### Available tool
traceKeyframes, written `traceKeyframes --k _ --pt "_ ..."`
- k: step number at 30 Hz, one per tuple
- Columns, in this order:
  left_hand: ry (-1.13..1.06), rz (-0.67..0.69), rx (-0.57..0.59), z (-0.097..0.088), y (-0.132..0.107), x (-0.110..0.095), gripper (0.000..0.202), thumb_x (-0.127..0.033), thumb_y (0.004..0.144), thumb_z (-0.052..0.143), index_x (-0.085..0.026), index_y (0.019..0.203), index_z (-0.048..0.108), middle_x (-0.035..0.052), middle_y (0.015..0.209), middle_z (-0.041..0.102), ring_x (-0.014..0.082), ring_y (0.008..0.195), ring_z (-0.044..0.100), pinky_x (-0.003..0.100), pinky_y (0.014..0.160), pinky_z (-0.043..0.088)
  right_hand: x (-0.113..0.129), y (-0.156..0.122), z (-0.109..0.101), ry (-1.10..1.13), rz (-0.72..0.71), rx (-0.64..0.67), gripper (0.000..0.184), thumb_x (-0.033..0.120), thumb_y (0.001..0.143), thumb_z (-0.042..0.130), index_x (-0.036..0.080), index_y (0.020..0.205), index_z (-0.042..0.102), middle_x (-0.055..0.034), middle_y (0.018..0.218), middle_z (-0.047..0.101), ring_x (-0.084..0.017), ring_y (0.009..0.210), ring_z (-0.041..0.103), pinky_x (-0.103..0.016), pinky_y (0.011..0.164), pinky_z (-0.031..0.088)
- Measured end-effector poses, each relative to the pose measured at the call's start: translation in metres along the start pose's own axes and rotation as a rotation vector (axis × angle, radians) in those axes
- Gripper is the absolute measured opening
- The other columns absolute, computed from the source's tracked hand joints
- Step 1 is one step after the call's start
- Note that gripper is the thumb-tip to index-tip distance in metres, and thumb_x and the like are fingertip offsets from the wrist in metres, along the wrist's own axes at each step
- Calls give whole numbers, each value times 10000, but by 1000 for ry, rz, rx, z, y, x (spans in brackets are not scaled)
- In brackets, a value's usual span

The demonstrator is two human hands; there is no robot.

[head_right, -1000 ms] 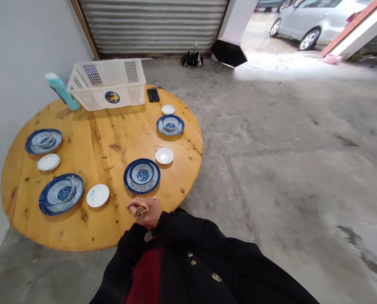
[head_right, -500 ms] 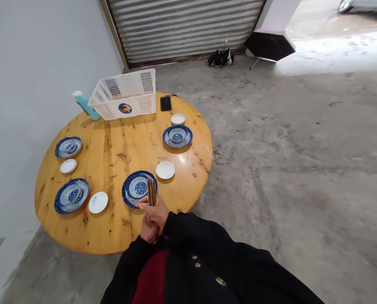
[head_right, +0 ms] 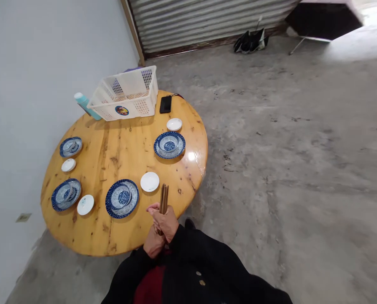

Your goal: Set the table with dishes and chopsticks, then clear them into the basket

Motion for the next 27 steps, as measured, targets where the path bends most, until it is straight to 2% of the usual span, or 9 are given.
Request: traceKeyframes --k 6,8,13,16,18,20,22,24,27 --pt "-51 -123 198 28 0 -18 325 -472 741 668 -210 770 478 -52 524 531 98 416 445 228 435 341 37 11 -39 176 -7 -148 467 505 603 856 167 842 639 163 408 280 -14 333 184 -175 345 189" --pt "-73 -84 257 38 8 -29 339 -486 753 664 -209 806 476 -59 538 530 92 429 443 222 442 336 49 12 -56 203 -40 -201 463 482 599 873 169 855 649 163 414 279 -15 331 191 -171 344 203" --pt "-74 111 386 68 32 -60 401 -521 772 674 -203 710 438 -68 559 420 69 505 356 230 495 284 76 1 -100 268 -151 -338 449 471 608 887 183 852 644 165 431 269 -13 333 195 -162 354 242" --pt "-56 131 409 84 49 -73 425 -528 767 695 -202 695 433 -69 566 383 71 515 320 239 496 254 95 3 -119 280 -173 -349 489 487 576 914 179 853 656 164 439 274 -7 339 214 -155 368 291" --pt "-100 123 393 98 66 -81 452 -557 759 705 -209 696 423 -76 548 357 72 493 305 246 486 250 109 10 -133 257 -191 -327 515 514 589 915 185 906 678 137 478 369 -23 364 315 -170 400 372" --pt "-194 143 352 120 88 -93 505 -626 737 706 -216 702 413 -83 533 332 72 469 296 250 474 251 126 16 -152 190 -209 -313 557 545 617 901 210 1007 686 71 624 574 -79 485 533 -217 503 502" --pt "-281 180 289 150 112 -111 542 -670 710 712 -217 702 415 -84 525 324 74 462 300 250 471 253 144 21 -182 70 -211 -307 615 601 637 873 234 1087 673 -8 872 718 -178 735 703 -298 677 594" --pt "-325 181 235 187 136 -134 539 -658 706 728 -212 702 424 -81 523 332 75 464 311 246 474 256 165 22 -218 -102 -195 -285 623 664 676 817 245 1111 667 -58 1025 753 -260 932 736 -367 818 604" --pt "-315 150 181 244 166 -168 513 -613 733 728 -203 690 424 -68 545 360 72 481 327 240 480 261 202 19 -276 -344 -180 -279 577 716 750 716 245 1083 683 -75 1032 766 -288 1025 724 -371 887 576"
Point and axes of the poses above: each hand's wrist, its own y-axis towards the middle knuckle, its own z-axis out of the palm, x = y × z, the point moved 4 cm from there along y, towards the middle knuckle
